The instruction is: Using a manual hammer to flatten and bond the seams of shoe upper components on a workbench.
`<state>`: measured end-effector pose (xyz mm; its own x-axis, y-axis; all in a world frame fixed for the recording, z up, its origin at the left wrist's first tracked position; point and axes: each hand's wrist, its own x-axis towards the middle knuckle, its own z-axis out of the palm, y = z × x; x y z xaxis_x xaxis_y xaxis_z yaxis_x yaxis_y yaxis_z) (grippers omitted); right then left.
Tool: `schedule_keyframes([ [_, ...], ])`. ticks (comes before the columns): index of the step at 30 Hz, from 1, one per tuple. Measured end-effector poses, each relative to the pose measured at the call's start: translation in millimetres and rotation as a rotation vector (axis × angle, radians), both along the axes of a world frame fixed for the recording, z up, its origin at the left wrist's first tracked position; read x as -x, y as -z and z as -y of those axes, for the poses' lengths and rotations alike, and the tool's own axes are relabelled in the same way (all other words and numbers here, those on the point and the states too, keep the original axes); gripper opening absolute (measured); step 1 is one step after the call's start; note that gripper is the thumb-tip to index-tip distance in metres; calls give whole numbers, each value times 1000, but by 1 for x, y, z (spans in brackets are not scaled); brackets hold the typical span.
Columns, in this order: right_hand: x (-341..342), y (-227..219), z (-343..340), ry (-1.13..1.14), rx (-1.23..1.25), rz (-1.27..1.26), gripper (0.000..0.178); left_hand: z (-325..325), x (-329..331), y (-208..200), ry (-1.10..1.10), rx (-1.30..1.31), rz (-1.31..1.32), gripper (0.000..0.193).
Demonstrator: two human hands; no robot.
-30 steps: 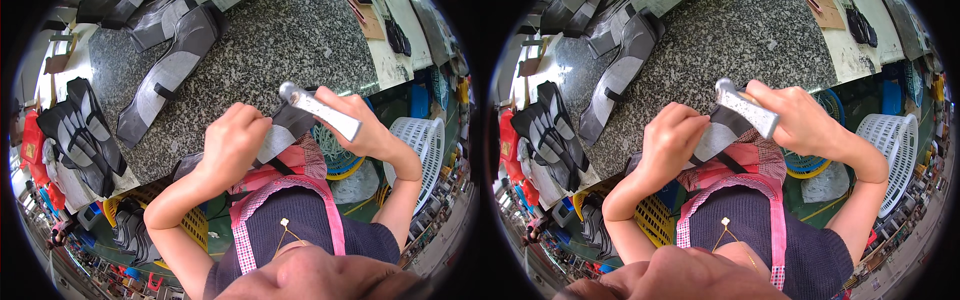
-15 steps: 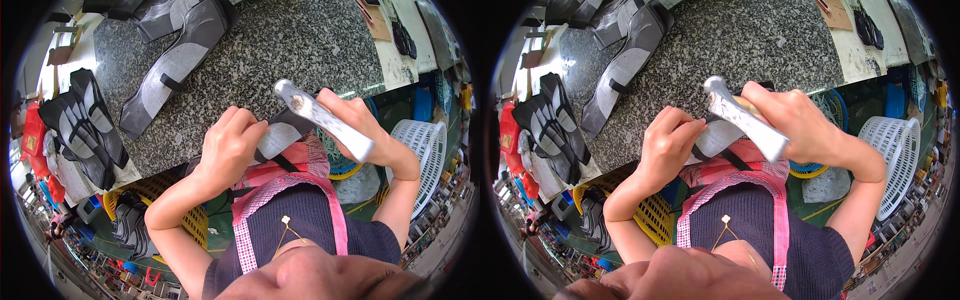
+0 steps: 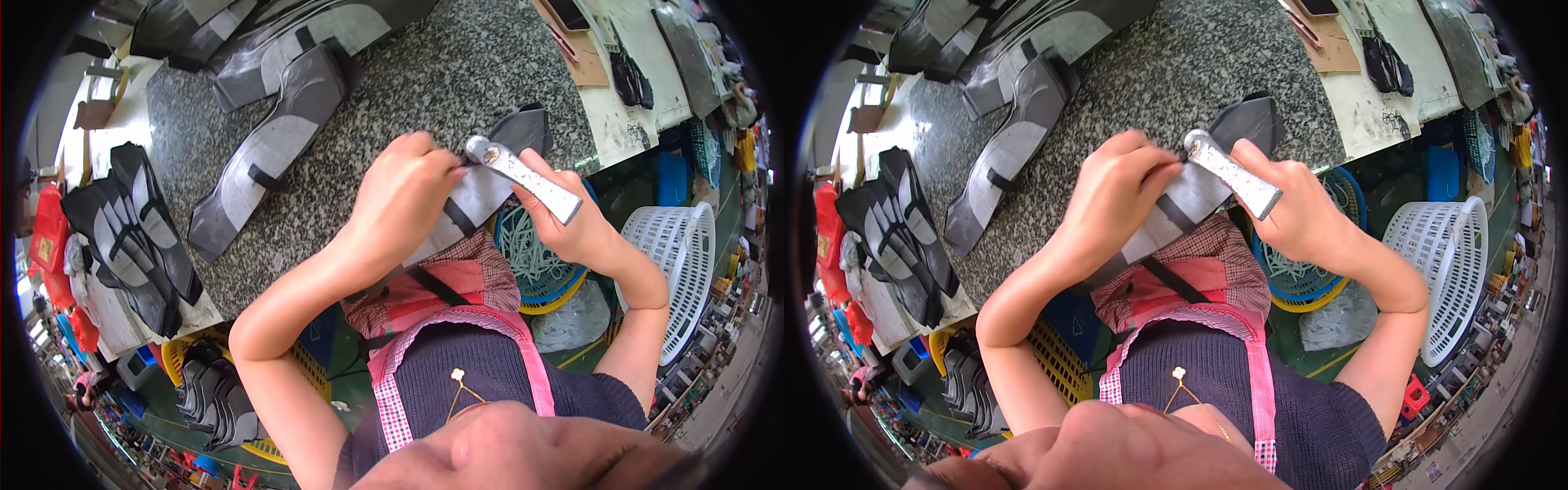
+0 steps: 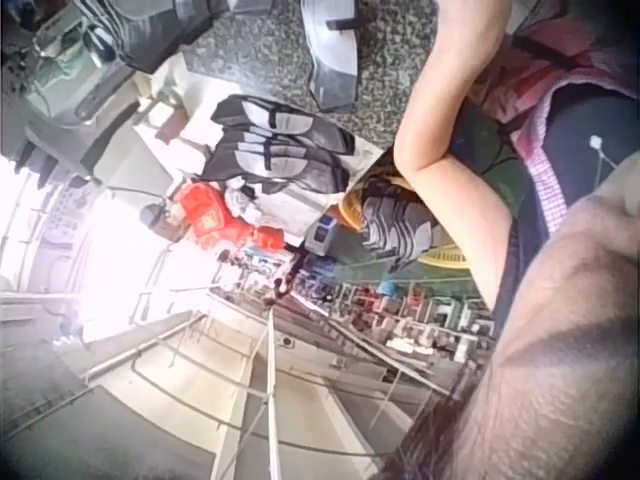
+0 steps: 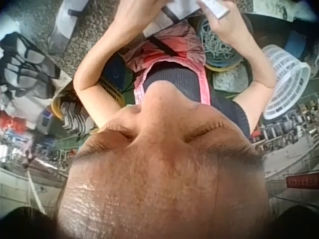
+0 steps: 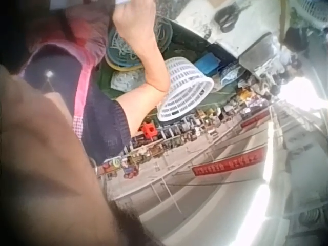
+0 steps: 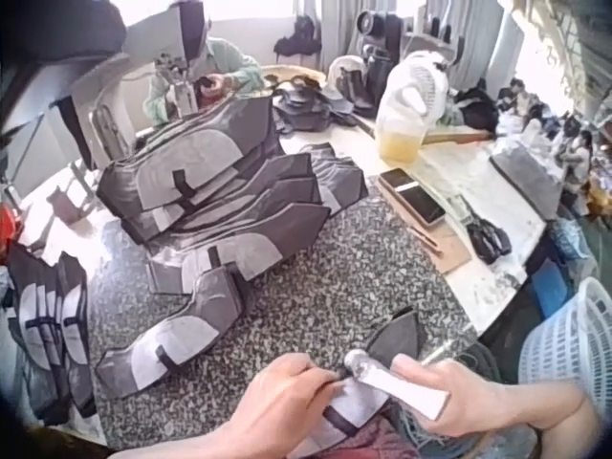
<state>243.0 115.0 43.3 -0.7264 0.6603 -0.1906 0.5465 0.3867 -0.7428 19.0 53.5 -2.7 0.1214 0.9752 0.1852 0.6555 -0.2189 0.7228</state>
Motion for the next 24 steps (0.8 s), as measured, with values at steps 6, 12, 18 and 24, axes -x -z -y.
schedule_keyframes([
  [6, 3, -11, -18, -27, -57, -87, 14, 26, 5, -4, -64, 147, 113, 22],
  [12, -2, -13, -11, -76, -189, -157, 20, 28, -1, 0, 45, -75, -68, 30],
  [18, 11, -15, -12, -47, -45, -207, 25, 37, 4, 3, 49, -151, -185, 27],
  [24, 14, -4, -2, -196, 68, 18, 27, 32, 18, -19, -97, 383, 164, 12],
])
